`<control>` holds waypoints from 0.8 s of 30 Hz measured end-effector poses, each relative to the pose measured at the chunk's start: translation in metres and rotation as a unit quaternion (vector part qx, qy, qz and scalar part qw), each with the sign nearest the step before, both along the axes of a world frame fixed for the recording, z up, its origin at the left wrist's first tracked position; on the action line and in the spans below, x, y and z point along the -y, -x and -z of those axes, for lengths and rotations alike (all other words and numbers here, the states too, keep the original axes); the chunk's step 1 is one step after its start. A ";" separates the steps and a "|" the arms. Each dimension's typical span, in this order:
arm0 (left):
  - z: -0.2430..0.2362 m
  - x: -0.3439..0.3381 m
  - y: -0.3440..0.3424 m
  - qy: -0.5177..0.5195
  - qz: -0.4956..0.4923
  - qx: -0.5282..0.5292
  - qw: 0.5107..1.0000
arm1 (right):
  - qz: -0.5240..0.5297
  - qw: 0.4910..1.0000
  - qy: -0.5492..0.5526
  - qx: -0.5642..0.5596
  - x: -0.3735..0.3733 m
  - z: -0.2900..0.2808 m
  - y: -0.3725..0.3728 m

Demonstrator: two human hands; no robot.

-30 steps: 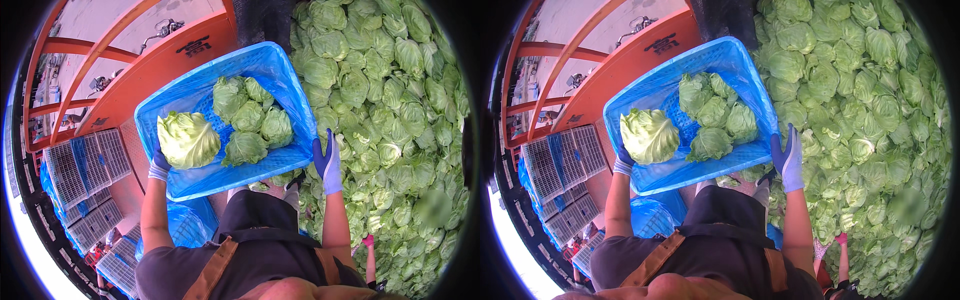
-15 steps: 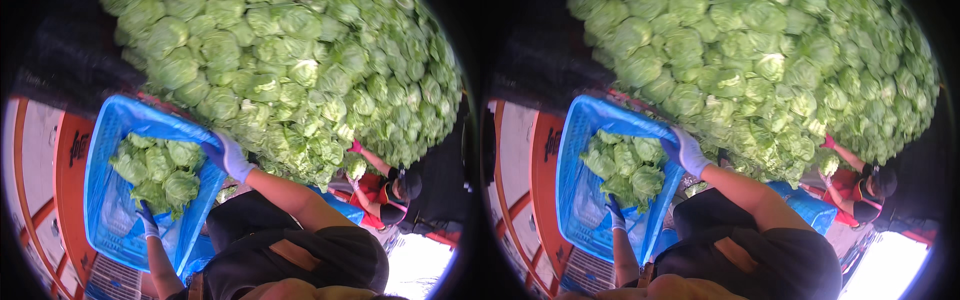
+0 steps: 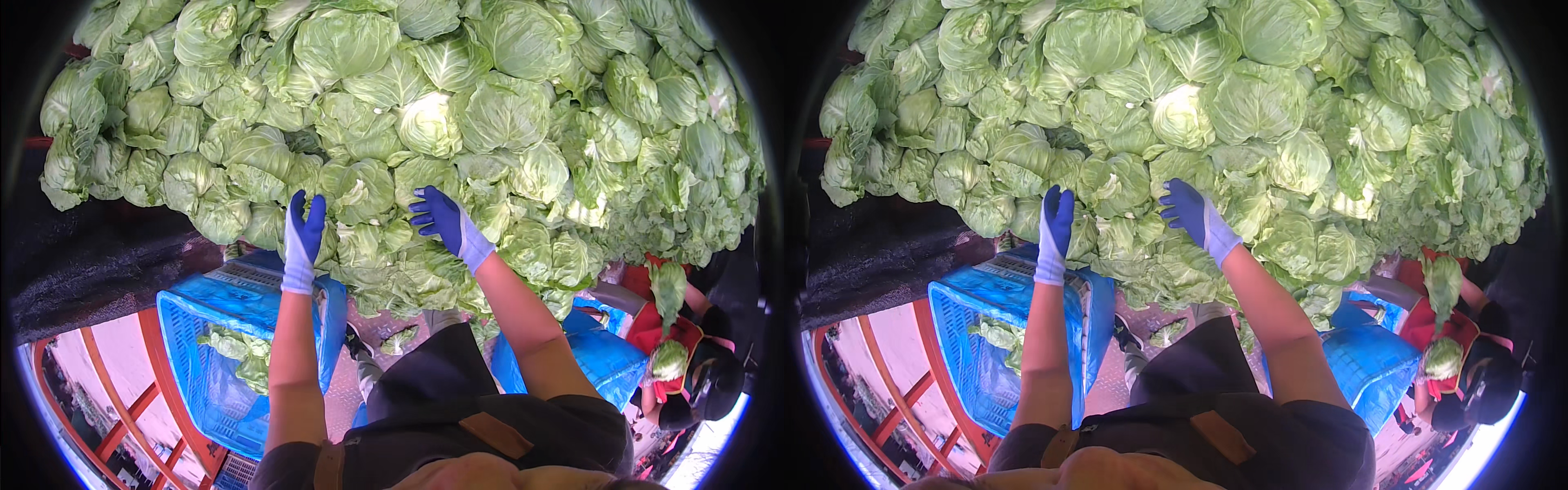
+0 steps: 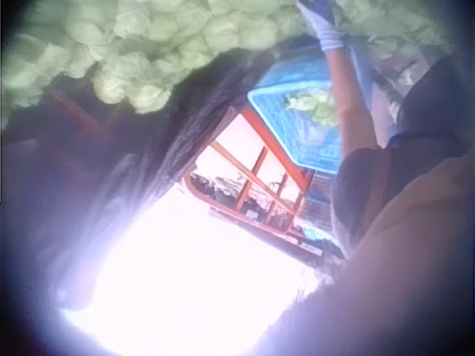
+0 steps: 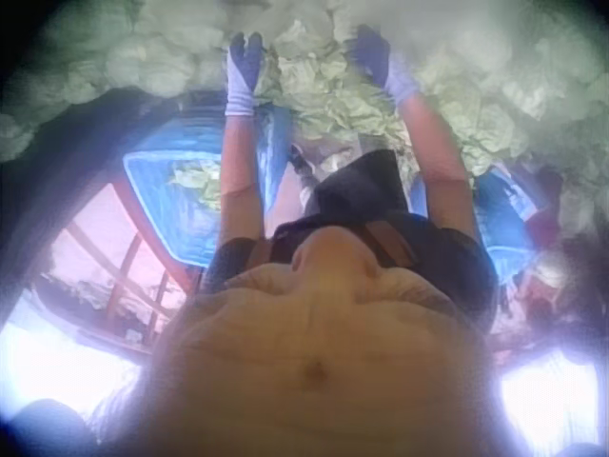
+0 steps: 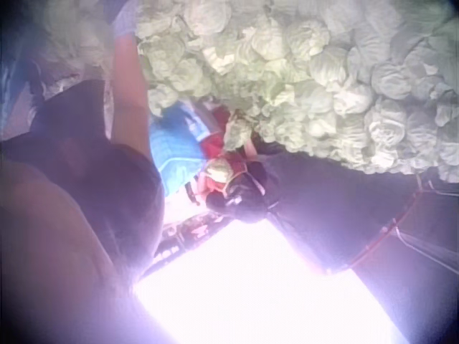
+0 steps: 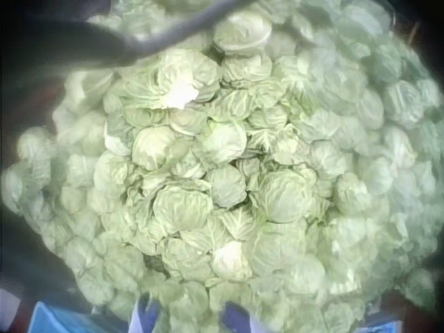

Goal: The person picks cabbages from a large pile on a truck bed and places them into a blue plastic crate lined with a blue bag. They repeat this process, filling the crate and then moving it aside to continue packing more cabbages.

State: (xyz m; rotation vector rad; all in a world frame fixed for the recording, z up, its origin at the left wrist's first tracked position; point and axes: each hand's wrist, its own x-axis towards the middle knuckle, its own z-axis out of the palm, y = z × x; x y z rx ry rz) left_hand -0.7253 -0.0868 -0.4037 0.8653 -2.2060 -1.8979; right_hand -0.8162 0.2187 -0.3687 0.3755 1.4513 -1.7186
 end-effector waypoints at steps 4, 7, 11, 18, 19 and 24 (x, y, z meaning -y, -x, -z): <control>0.076 -0.036 0.096 -0.044 0.205 0.140 0.968 | -0.018 0.994 -0.030 0.101 0.054 0.047 0.023; 0.065 -0.057 0.097 0.118 0.201 0.187 0.954 | 0.061 0.990 0.041 0.124 0.066 0.043 0.018; 0.034 -0.060 0.056 0.008 0.116 0.092 0.989 | -0.037 0.985 0.023 0.170 0.047 0.023 0.003; -0.076 -0.053 -0.021 -0.516 -0.061 -0.011 0.855 | 0.057 0.988 0.053 -0.133 -0.084 -0.042 0.018; -0.090 -0.064 -0.031 -0.487 -0.070 0.002 0.871 | 0.045 0.988 -0.001 -0.145 -0.060 -0.058 0.008; -0.182 -0.071 -0.061 -0.218 0.131 0.037 0.966 | 0.064 0.903 0.405 0.127 -0.012 -0.026 -0.028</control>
